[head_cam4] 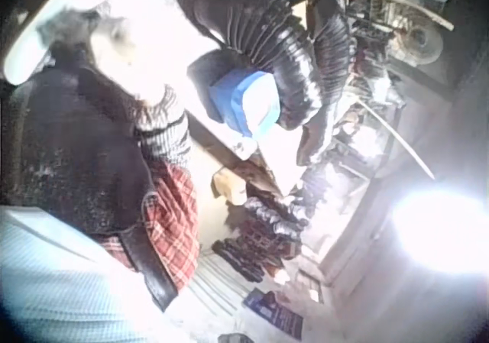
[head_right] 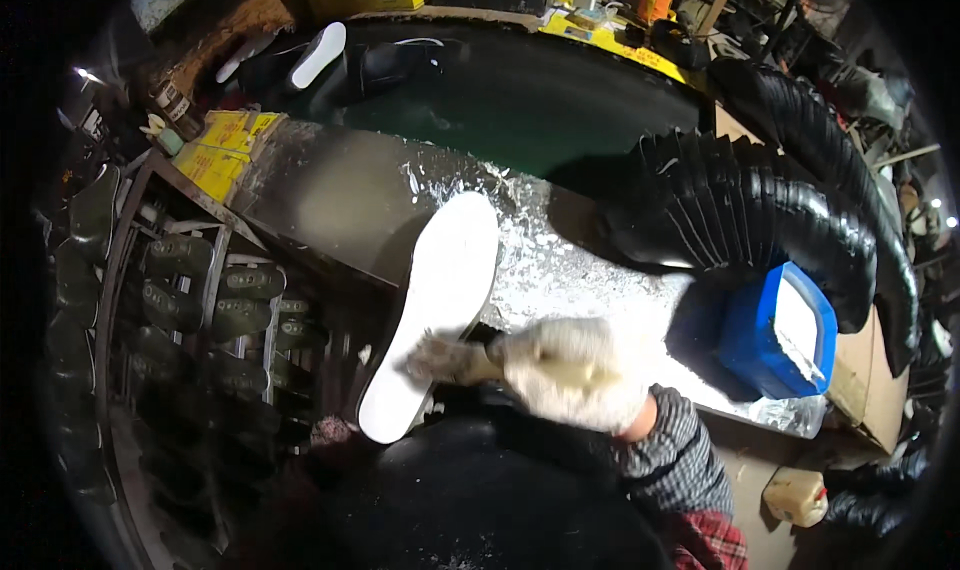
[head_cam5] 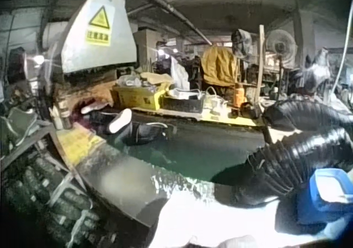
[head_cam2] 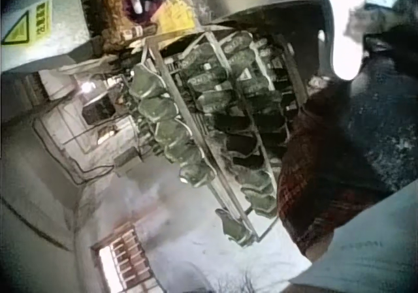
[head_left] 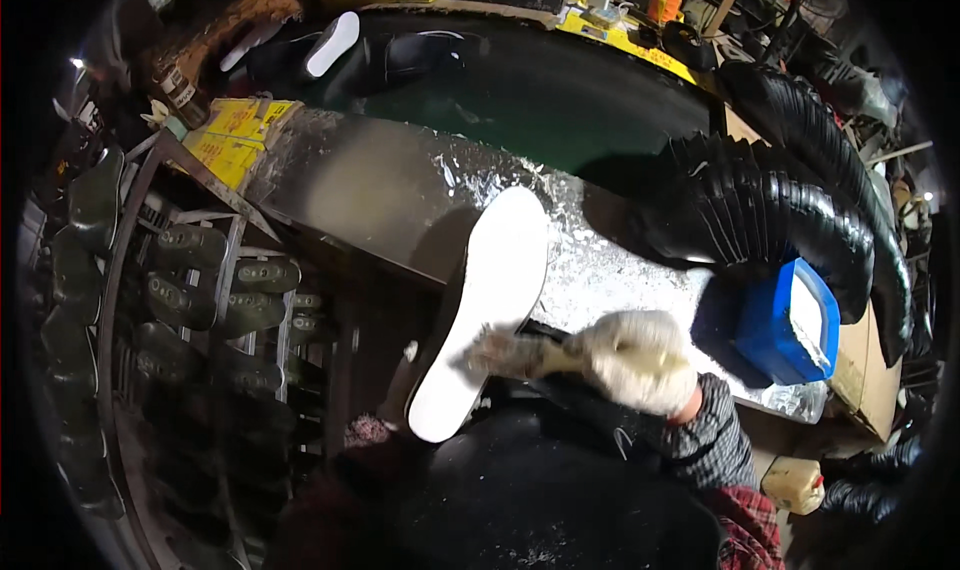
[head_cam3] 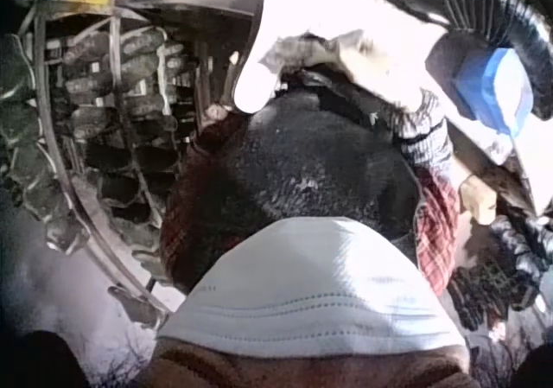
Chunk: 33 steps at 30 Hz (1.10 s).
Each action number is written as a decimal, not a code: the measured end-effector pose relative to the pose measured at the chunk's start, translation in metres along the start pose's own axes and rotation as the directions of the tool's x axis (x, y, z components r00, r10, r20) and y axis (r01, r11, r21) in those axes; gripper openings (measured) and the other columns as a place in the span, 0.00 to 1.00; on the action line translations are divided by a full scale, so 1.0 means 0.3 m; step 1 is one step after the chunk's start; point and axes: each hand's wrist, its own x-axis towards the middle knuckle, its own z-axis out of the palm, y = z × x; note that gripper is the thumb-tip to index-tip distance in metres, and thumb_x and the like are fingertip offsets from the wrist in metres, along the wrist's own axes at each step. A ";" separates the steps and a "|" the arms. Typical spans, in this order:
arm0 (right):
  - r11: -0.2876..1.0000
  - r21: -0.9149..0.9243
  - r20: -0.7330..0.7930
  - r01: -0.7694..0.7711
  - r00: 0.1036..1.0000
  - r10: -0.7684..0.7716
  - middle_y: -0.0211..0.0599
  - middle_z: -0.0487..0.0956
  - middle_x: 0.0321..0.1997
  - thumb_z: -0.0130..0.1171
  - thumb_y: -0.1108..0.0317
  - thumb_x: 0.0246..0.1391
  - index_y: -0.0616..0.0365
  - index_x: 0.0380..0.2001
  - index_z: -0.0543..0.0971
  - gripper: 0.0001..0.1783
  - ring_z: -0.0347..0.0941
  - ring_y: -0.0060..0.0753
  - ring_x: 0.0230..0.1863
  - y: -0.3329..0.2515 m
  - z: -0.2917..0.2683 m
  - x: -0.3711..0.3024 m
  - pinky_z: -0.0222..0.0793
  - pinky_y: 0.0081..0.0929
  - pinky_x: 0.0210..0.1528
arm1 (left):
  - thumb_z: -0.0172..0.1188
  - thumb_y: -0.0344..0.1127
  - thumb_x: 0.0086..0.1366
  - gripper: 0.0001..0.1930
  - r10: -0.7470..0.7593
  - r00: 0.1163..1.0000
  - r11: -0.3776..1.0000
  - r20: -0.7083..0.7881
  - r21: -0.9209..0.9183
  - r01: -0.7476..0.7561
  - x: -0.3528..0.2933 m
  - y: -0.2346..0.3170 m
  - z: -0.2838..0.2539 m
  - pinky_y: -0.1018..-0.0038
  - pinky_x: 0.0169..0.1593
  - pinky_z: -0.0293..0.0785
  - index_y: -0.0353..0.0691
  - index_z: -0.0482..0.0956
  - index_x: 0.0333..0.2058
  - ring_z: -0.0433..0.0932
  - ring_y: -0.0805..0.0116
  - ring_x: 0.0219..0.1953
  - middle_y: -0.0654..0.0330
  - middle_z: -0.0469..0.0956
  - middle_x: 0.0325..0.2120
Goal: The person is applying glue to the soles and uppers of shoes using a brush.
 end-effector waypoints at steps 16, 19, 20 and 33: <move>0.788 0.538 0.157 -0.301 0.954 0.257 0.36 0.81 0.30 0.56 0.63 0.63 0.64 0.38 0.78 0.13 0.76 0.24 0.27 -0.152 0.073 0.040 0.73 0.18 0.28 | 0.39 0.66 0.68 0.37 0.118 0.990 0.974 0.082 -0.203 -0.099 0.046 0.004 0.243 0.40 0.28 0.81 0.40 0.62 0.62 0.79 0.30 0.38 0.33 0.73 0.49; 0.706 0.644 0.245 -0.293 0.954 0.172 0.43 0.80 0.39 0.55 0.66 0.63 0.66 0.43 0.76 0.13 0.77 0.32 0.39 -0.071 0.069 -0.039 0.77 0.22 0.38 | 0.41 0.65 0.68 0.36 0.136 0.990 0.972 -0.037 -0.187 -0.141 -0.007 -0.007 0.221 0.43 0.24 0.81 0.40 0.65 0.60 0.81 0.34 0.32 0.35 0.76 0.45; 0.677 0.677 0.273 -0.290 0.952 0.136 0.46 0.79 0.42 0.55 0.68 0.62 0.67 0.44 0.75 0.13 0.78 0.34 0.42 -0.041 0.061 -0.060 0.78 0.24 0.41 | 0.41 0.65 0.68 0.35 0.146 0.988 0.981 0.046 -0.140 -0.138 -0.011 -0.006 0.182 0.44 0.23 0.81 0.40 0.67 0.59 0.81 0.35 0.31 0.37 0.77 0.43; 0.771 0.553 -0.219 -0.315 0.838 0.499 0.36 0.81 0.40 0.58 0.71 0.60 0.64 0.45 0.79 0.11 0.77 0.26 0.37 0.235 0.047 0.085 0.74 0.23 0.42 | 0.41 0.71 0.64 0.45 -0.036 0.974 0.924 -0.223 -0.378 -0.052 -0.056 0.060 0.158 0.36 0.46 0.74 0.35 0.63 0.63 0.78 0.33 0.42 0.37 0.74 0.50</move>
